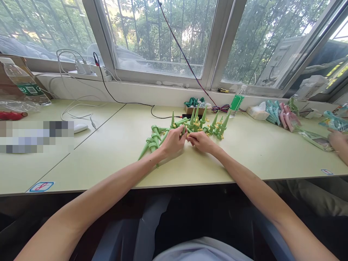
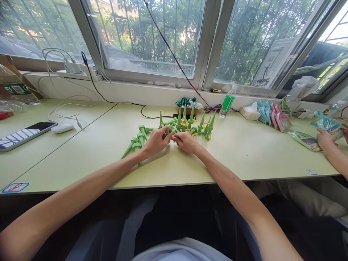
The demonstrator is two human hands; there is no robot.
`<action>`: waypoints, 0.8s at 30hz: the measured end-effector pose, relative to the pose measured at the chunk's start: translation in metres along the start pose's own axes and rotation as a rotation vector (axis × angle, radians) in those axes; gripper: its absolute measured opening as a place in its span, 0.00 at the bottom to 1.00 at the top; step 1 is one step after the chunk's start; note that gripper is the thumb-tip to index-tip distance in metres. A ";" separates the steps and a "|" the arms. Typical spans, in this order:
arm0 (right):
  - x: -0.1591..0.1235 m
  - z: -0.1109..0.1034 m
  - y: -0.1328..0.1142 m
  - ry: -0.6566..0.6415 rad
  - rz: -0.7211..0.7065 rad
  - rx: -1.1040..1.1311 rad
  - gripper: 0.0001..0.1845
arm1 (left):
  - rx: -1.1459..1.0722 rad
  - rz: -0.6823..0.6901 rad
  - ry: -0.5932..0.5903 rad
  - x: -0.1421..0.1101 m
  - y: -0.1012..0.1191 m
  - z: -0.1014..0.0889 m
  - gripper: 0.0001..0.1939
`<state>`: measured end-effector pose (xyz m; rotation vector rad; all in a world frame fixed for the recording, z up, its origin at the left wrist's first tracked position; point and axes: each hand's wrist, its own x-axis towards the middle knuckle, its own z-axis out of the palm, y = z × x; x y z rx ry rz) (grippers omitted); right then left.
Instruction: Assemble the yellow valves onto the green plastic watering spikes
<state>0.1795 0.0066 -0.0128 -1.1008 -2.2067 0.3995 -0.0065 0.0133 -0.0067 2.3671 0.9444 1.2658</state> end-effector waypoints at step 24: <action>0.000 -0.003 -0.012 0.171 0.055 0.077 0.13 | -0.014 -0.056 0.039 0.003 -0.004 0.000 0.03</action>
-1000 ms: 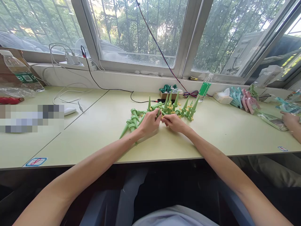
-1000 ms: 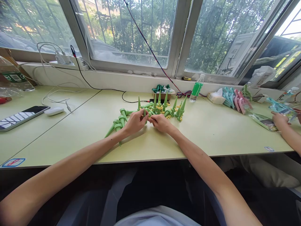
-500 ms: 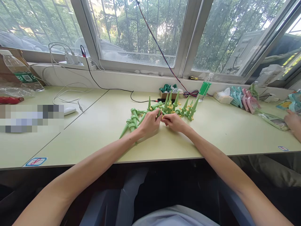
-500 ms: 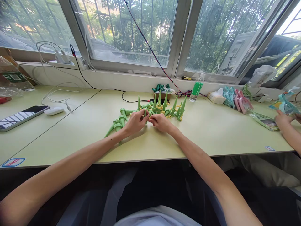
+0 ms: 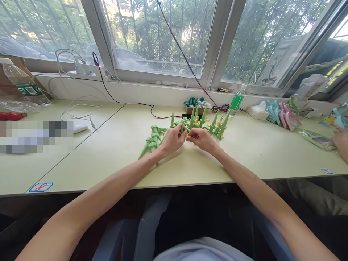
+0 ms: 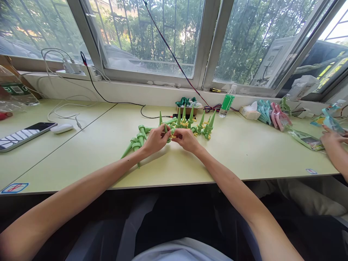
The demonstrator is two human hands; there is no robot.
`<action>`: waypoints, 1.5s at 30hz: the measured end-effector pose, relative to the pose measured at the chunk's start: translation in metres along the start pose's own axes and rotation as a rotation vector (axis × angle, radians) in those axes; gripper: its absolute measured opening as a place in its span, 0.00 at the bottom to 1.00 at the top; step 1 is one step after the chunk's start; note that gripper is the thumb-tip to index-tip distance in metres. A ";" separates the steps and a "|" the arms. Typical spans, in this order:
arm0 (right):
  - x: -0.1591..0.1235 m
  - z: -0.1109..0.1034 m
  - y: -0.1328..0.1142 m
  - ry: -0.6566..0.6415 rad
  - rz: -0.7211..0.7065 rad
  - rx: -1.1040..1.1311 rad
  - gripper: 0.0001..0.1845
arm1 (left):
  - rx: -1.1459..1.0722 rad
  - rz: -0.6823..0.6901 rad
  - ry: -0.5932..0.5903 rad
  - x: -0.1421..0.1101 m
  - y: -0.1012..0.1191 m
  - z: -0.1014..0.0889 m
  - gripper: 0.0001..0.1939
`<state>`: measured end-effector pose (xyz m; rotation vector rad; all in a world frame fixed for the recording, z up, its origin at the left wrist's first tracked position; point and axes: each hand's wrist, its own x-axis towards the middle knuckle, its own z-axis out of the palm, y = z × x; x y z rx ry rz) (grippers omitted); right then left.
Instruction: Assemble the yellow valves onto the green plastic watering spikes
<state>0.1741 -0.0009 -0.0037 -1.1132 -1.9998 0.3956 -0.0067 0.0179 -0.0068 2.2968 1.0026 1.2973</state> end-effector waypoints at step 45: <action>0.000 0.003 0.005 -0.047 -0.025 -0.001 0.23 | -0.018 -0.022 0.045 -0.001 -0.001 0.001 0.05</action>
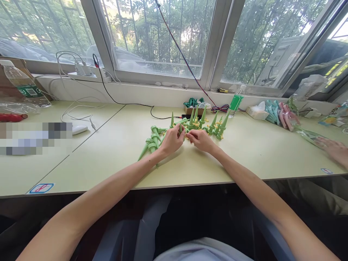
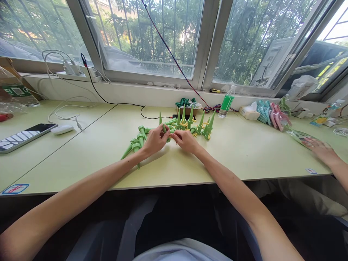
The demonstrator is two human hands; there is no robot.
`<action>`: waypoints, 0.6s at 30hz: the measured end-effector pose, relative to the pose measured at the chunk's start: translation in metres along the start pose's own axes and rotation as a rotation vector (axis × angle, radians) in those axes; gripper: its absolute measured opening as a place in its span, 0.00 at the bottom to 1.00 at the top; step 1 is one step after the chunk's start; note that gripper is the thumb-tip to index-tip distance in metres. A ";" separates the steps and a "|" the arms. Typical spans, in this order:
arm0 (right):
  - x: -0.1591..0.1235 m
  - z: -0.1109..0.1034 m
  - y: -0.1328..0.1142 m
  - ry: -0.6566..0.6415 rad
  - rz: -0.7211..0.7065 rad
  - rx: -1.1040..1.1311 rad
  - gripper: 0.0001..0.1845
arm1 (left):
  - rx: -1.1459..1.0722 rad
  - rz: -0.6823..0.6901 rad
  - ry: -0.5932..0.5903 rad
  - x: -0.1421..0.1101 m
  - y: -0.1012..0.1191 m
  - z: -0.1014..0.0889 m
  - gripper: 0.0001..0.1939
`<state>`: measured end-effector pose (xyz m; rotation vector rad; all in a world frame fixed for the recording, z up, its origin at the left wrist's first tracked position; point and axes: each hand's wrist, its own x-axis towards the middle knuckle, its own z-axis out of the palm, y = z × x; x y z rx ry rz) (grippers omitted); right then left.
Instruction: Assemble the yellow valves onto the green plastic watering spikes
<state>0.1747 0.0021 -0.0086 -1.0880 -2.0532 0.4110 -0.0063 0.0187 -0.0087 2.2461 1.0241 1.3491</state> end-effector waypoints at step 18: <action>0.000 0.000 -0.003 -0.011 -0.024 -0.027 0.13 | 0.011 0.001 0.004 0.000 0.000 0.000 0.04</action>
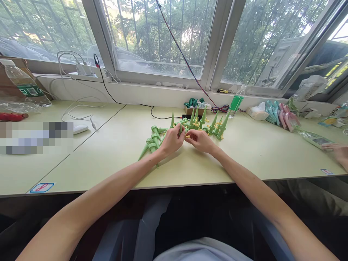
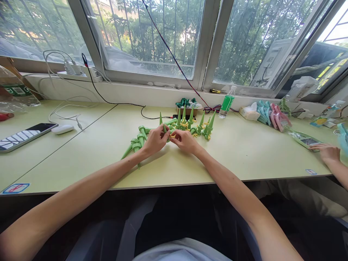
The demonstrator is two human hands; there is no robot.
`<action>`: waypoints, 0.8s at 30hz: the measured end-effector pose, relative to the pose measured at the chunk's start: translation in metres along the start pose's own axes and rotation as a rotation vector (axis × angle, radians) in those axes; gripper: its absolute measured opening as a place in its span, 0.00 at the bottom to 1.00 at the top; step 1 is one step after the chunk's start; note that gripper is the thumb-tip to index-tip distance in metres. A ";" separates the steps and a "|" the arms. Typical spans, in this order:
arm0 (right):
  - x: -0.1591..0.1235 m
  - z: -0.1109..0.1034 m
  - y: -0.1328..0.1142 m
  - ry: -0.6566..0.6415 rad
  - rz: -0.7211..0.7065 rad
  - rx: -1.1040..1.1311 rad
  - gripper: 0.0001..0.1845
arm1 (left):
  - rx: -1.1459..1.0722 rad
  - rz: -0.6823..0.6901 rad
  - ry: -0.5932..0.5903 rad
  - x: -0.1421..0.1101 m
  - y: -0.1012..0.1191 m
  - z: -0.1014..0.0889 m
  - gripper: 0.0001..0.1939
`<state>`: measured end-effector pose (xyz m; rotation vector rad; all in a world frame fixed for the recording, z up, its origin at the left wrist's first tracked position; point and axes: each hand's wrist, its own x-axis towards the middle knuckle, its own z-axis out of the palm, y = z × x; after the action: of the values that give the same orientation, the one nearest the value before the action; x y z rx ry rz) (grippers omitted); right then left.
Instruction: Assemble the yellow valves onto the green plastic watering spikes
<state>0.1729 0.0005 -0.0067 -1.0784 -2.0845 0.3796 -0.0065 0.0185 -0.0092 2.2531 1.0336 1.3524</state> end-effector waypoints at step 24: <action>0.000 -0.001 -0.003 -0.057 0.005 -0.021 0.21 | 0.028 0.012 -0.011 0.000 0.002 0.000 0.04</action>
<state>0.1723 -0.0015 -0.0049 -1.0968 -2.1405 0.3954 -0.0064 0.0171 -0.0082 2.2878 1.0430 1.3364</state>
